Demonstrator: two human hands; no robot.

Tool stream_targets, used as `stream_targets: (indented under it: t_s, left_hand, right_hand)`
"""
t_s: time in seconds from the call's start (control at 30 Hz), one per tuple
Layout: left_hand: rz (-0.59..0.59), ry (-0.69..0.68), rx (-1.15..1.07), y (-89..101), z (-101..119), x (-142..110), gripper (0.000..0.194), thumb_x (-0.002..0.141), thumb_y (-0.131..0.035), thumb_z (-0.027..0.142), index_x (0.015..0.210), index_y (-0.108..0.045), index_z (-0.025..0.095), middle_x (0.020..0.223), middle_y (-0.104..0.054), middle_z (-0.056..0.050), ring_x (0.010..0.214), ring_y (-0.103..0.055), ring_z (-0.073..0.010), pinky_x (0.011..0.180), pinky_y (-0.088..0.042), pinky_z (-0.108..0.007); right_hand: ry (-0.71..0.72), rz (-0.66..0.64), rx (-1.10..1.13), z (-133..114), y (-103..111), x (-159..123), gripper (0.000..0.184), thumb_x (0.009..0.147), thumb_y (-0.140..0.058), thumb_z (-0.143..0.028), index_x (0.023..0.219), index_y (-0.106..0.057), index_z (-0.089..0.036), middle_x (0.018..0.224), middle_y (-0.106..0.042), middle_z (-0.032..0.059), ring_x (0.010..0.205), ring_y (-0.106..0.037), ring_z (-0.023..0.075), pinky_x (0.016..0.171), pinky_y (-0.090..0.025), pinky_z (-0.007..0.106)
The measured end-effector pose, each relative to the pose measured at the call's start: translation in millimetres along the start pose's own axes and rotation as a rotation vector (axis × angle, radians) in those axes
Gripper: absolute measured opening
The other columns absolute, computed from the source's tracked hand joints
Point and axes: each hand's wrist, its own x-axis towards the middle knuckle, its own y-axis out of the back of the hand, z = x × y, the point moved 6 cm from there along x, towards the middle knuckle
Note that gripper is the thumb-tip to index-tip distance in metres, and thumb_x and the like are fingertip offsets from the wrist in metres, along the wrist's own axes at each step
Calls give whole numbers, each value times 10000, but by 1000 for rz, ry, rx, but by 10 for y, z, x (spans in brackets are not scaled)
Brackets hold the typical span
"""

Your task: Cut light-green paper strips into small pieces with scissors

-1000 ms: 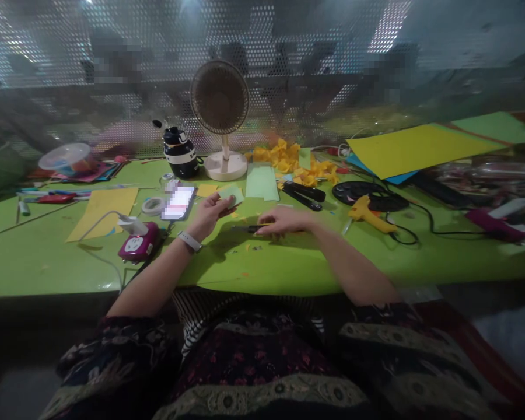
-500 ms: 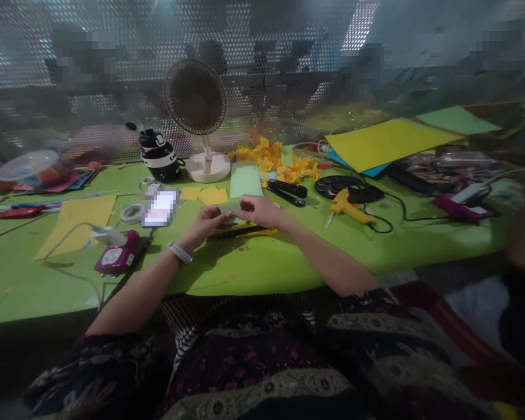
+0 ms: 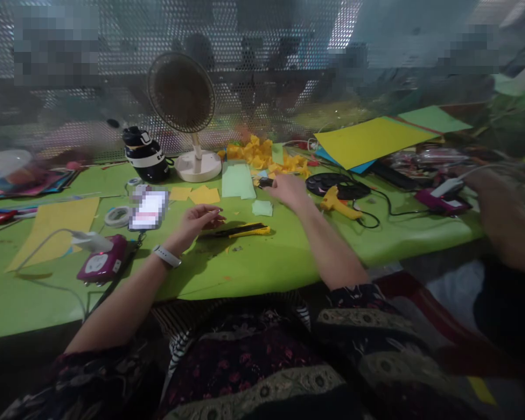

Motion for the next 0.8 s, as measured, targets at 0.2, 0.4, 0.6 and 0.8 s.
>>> stream_targets:
  t_s: [0.2,0.4,0.6,0.8]
  left_hand:
    - [2,19,-1,12,-14,8,226,791,-820,304,936,-737,152,840,-786,-72,727,-726,-143,740,-580,-288]
    - [-31,10,-22,-1,-8,9,212,794,-820,303,931,-752,155,837,-786,-75,742,-734,-157,775,-589,-311]
    - [-59,8,-32,-15,-26,18,238,786,-827,322,930,-750,149,840,-789,-81,753,-738,-162,806,-595,-333]
    - [-74,-9,-30,-22,-22,22,231,805,-815,312,941,-743,139,844,-789,-83,752,-742,-158,809,-598,-335]
  right_hand:
    - [317,-23,-50,-434,-207,119,282,953,-635,-327,1155,-671,-133,1222,-709,166,1041,-682,275,806,-516,324]
    - [491,-219,-279,-736,-621,392,354,847,-601,-4,1181,-707,-55,1168,-721,245,1050,-696,309,784,-498,330]
    - [473,-149,-269,-707,-635,572,320,856,-544,40,1068,-766,-48,1038,-752,252,1018,-702,308,813,-462,343]
    - [398,-73,-195,-572,-546,660,224,963,-613,-219,1055,-758,-75,1047,-752,198,951,-674,261,721,-405,310]
